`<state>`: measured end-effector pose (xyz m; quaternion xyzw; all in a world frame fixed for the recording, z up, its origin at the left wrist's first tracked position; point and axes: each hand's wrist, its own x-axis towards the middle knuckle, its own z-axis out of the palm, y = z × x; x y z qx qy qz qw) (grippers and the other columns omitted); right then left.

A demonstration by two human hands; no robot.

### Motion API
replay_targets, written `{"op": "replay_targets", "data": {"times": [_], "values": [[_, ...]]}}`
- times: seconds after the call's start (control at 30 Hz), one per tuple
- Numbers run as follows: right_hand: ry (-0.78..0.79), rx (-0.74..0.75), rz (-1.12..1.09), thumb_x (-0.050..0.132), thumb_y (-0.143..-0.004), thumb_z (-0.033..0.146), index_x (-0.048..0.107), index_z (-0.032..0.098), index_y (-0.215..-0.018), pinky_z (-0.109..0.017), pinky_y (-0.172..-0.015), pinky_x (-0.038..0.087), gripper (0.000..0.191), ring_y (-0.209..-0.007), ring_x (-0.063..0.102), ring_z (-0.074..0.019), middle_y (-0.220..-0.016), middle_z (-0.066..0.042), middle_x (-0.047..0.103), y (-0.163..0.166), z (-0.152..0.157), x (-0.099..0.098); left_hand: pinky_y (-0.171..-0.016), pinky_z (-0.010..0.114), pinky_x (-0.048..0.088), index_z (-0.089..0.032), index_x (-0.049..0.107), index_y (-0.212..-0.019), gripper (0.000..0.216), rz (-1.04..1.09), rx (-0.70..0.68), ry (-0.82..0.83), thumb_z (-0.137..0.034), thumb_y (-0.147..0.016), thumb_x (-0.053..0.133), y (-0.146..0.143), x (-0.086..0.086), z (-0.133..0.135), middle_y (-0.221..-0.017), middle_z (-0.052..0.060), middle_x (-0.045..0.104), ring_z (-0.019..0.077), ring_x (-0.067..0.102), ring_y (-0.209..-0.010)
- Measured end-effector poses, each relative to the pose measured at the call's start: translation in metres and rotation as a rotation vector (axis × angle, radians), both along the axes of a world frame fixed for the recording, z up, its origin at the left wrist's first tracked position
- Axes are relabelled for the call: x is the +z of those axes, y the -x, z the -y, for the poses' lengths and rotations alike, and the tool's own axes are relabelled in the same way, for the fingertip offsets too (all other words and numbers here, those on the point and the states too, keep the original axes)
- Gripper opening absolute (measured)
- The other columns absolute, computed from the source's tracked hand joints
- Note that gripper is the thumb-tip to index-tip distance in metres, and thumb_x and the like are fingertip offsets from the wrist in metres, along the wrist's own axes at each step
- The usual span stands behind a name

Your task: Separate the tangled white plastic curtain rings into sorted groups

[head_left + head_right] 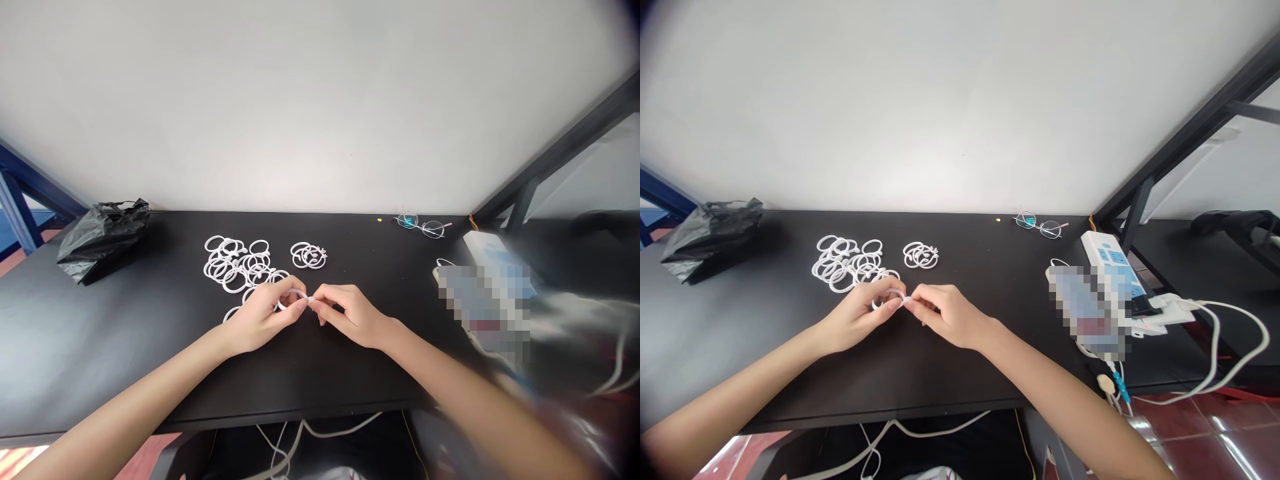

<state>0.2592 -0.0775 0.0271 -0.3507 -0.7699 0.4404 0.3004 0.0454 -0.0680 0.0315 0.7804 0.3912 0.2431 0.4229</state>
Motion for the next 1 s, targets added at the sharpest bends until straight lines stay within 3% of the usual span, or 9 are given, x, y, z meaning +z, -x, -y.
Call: {"op": "replay_targets", "data": {"times": [0.17, 0.47, 0.63, 0.73, 0.83, 0.9, 1.0], "values": [[0.008, 0.031, 0.030, 0.047, -0.100, 0.039, 0.055, 0.019, -0.080, -0.022, -0.054, 0.040, 0.029, -0.054, 0.050, -0.0098, -0.063, 0.003, 0.060, -0.001, 0.000, -0.002, -0.053, 0.022, 0.032, -0.018, 0.053, -0.087, 0.024, -0.013, -0.013, 0.021, -0.040, -0.094, 0.046, 0.001, 0.000, -0.001, -0.063, -0.004, 0.044, 0.0109, 0.038, -0.058], [-0.001, 0.040, 0.049, 0.044, -0.101, 0.039, 0.055, 0.020, -0.076, -0.023, -0.056, 0.041, 0.033, -0.055, 0.049, -0.0106, -0.064, 0.002, 0.060, 0.001, 0.000, -0.003, -0.053, 0.022, 0.031, -0.019, 0.052, -0.084, 0.023, -0.020, -0.042, 0.017, -0.038, -0.094, 0.045, 0.001, 0.001, -0.002, -0.060, -0.006, 0.039, 0.0103, 0.035, -0.056], [0.008, 0.030, 0.028, 0.047, -0.100, 0.039, 0.055, 0.019, -0.077, -0.022, -0.055, 0.043, 0.031, -0.054, 0.051, -0.0096, -0.062, 0.003, 0.058, 0.001, 0.000, -0.004, -0.050, 0.022, 0.029, -0.018, 0.053, -0.087, 0.029, -0.043, -0.047, -0.005, -0.043, -0.097, 0.042, 0.002, 0.000, -0.002, -0.064, -0.004, 0.044, 0.0104, 0.037, -0.056], [-0.023, -0.038, 0.000, 0.051, -0.098, 0.037, 0.056, 0.019, -0.078, -0.022, -0.056, 0.046, 0.027, -0.057, 0.055, -0.0103, -0.065, 0.002, 0.058, 0.002, -0.001, -0.004, -0.053, 0.023, 0.035, -0.018, 0.054, -0.090, 0.030, -0.079, -0.017, -0.077, -0.046, -0.096, 0.046, 0.004, 0.001, -0.004, -0.068, -0.003, 0.050, 0.0120, 0.044, -0.059], [-0.129, -0.156, -0.005, 0.053, -0.096, 0.032, 0.059, 0.019, -0.083, -0.024, -0.063, 0.052, 0.019, -0.067, 0.060, -0.0128, -0.076, -0.001, 0.062, 0.002, -0.004, -0.005, -0.068, 0.030, 0.044, -0.017, 0.056, -0.092, 0.031, -0.145, 0.052, -0.301, -0.048, -0.092, 0.054, 0.009, -0.001, -0.010, -0.077, 0.001, 0.057, 0.0162, 0.054, -0.071], [-0.219, -0.205, 0.031, 0.053, -0.095, 0.028, 0.062, 0.020, -0.094, -0.029, -0.076, 0.055, 0.012, -0.085, 0.064, -0.0168, -0.093, -0.005, 0.066, 0.001, -0.007, -0.008, -0.077, 0.035, 0.046, -0.016, 0.057, -0.094, 0.034, -0.220, 0.092, -0.451, -0.050, -0.090, 0.058, 0.012, -0.005, -0.015, -0.086, 0.005, 0.060, 0.0198, 0.057, -0.079], [-0.314, -0.221, 0.170, 0.056, -0.094, 0.027, 0.060, 0.022, -0.118, -0.042, -0.099, 0.051, 0.024, -0.121, 0.056, -0.0249, -0.131, -0.010, 0.059, -0.001, -0.010, -0.014, -0.081, 0.040, 0.046, -0.017, 0.058, -0.096, 0.034, -0.339, 0.105, -0.575, -0.049, -0.089, 0.061, 0.014, -0.013, -0.021, -0.092, 0.007, 0.061, 0.0228, 0.058, -0.084]]}}
